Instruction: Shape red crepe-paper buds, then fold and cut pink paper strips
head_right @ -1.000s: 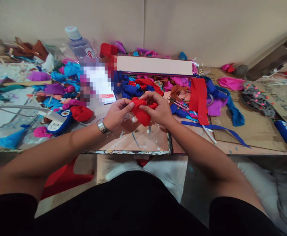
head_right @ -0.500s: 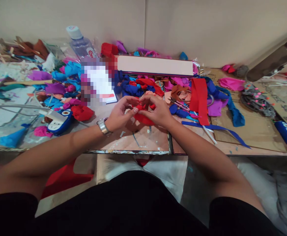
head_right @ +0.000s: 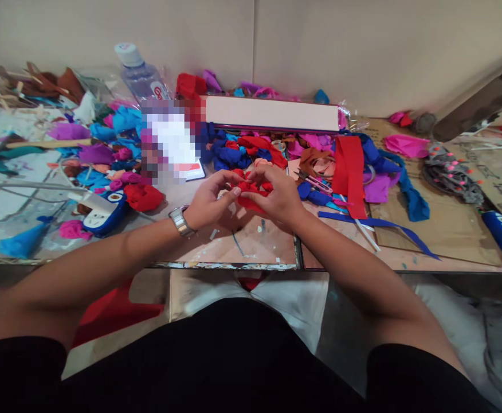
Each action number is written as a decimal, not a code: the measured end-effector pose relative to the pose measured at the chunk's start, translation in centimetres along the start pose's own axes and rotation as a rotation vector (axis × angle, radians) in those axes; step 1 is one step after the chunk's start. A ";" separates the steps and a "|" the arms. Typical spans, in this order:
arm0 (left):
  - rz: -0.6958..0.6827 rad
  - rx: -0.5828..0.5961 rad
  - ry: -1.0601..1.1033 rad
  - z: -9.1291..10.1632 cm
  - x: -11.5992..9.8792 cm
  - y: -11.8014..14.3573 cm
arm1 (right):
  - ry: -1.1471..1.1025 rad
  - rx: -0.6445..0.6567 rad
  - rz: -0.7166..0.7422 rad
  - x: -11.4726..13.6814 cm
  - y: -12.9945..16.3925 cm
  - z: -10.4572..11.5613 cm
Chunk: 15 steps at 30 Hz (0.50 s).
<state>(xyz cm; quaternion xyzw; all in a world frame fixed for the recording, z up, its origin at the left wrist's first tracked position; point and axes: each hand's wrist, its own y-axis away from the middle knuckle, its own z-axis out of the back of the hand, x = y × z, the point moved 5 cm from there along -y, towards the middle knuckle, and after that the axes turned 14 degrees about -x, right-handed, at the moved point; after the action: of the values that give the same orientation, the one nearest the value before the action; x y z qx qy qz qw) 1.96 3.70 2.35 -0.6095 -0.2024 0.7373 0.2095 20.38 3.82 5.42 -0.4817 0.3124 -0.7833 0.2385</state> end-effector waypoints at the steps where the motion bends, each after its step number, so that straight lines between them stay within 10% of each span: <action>1: -0.002 -0.006 -0.015 0.0 0.0 0.0 | 0.031 0.007 0.020 0.0 0.0 0.0; 15: 0.058 -0.049 0.019 0.2 0.3 0.2 | 0.074 0.052 0.139 -0.1 0.2 -0.1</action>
<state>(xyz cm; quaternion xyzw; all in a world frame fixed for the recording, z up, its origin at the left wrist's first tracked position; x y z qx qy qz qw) 1.75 3.72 2.04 -0.6270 -0.2006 0.7320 0.1753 20.38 3.78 5.15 -0.4233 0.3332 -0.7899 0.2932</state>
